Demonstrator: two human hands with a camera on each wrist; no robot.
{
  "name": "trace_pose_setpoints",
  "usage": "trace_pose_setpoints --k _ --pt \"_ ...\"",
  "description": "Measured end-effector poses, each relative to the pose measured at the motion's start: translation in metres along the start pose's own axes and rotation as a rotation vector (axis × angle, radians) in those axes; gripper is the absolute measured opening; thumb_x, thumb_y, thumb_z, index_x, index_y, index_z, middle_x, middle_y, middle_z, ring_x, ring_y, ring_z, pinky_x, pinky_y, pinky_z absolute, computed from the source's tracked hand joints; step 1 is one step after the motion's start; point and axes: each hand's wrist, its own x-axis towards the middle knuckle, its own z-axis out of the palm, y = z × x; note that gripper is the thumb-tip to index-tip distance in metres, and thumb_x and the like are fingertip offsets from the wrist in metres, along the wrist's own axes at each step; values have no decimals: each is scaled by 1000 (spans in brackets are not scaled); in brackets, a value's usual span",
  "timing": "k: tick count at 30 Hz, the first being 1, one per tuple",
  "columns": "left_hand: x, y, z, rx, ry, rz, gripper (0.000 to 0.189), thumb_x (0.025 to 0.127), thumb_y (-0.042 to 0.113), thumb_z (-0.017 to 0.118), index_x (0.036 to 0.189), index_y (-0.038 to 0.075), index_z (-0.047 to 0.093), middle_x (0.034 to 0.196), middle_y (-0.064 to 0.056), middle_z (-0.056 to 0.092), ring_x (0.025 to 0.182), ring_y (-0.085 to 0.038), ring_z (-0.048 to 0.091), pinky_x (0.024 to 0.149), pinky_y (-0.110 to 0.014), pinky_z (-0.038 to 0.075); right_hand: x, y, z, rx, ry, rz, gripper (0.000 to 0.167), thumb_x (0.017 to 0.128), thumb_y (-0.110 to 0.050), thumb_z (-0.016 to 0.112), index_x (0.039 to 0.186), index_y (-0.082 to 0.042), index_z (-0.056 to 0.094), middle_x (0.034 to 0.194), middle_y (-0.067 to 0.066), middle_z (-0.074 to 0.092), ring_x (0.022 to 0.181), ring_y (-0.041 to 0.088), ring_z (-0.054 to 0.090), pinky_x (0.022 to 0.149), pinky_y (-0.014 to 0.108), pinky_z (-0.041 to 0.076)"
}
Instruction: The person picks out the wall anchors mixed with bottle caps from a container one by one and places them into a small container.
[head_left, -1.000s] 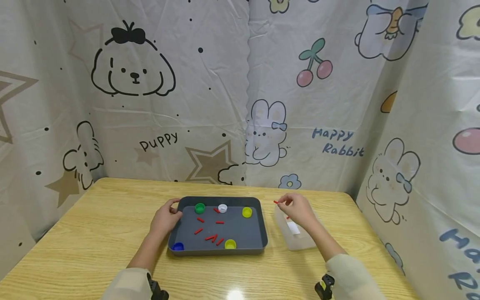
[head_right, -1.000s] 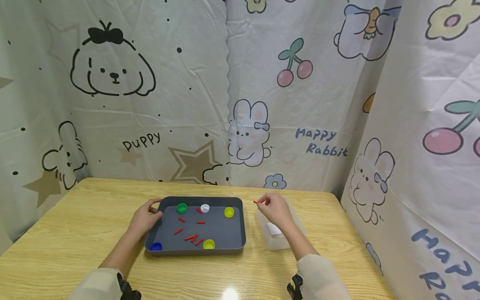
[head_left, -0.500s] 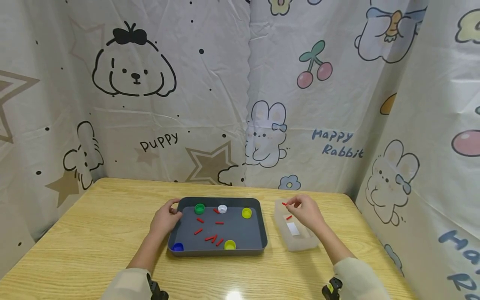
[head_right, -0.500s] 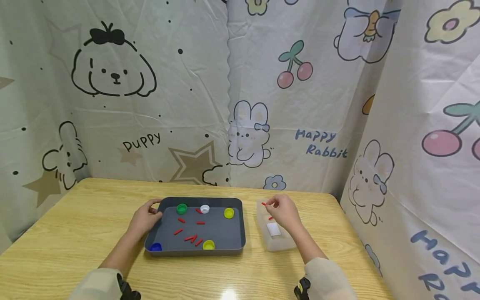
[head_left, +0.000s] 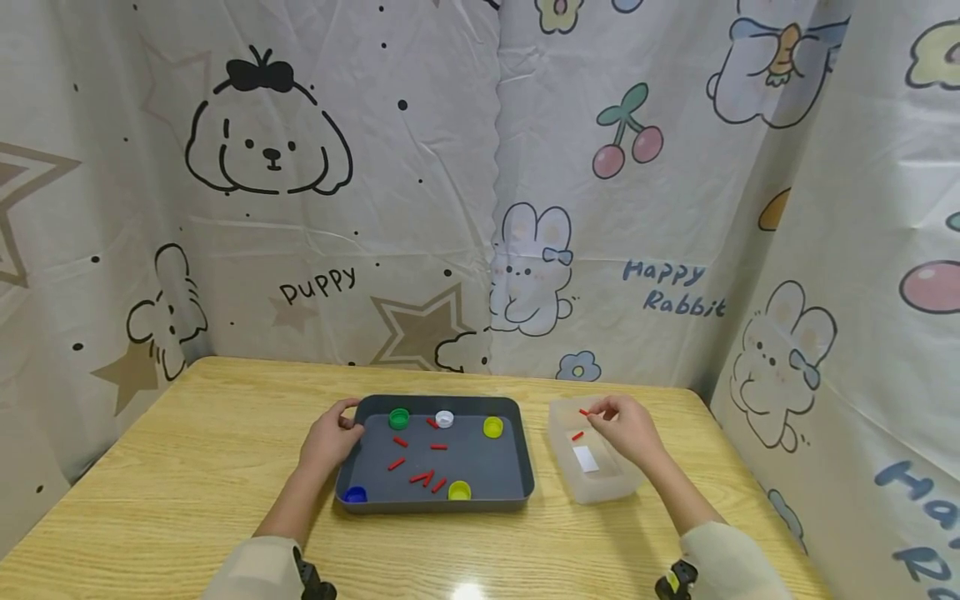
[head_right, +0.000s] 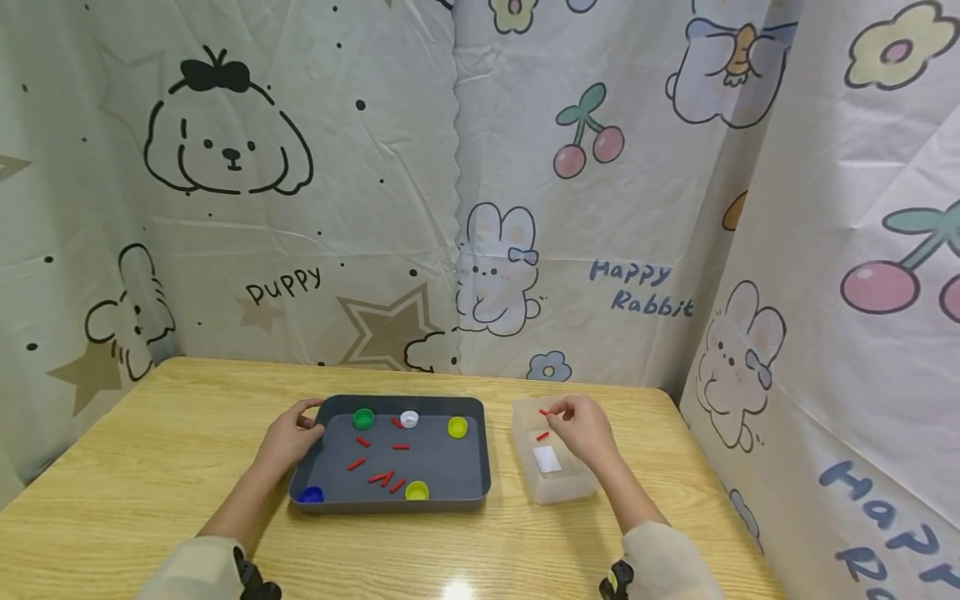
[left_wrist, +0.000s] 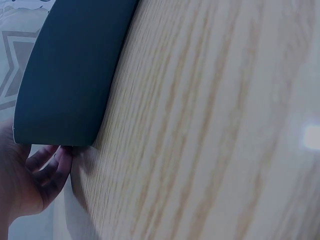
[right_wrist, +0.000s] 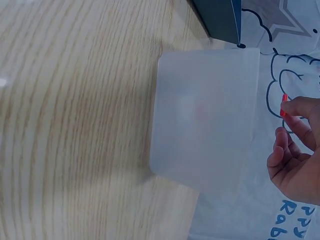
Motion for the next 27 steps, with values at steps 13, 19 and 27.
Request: trace_pose_setpoints --k 13,19,27 --pt "0 0 -1 4 1 -1 51 84 15 56 134 8 47 102 -17 60 84 -25 55 68 -36 43 -2 21 -4 3 -15 72 17 84 -15 61 90 -1 67 89 13 61 82 23 53 64 28 40" --pt "2 0 0 5 3 5 50 85 16 56 133 8 47 102 -16 61 84 -25 56 68 -35 43 0 27 -3 -3 -12 89 19 84 -16 61 92 1 67 88 13 62 80 23 53 63 27 41" --pt "2 -3 1 1 7 10 50 85 15 57 133 9 47 98 -15 60 81 -24 54 66 -33 42 1 32 -1 11 -9 97 20 85 -16 61 93 2 67 88 14 62 80 23 53 63 27 41"
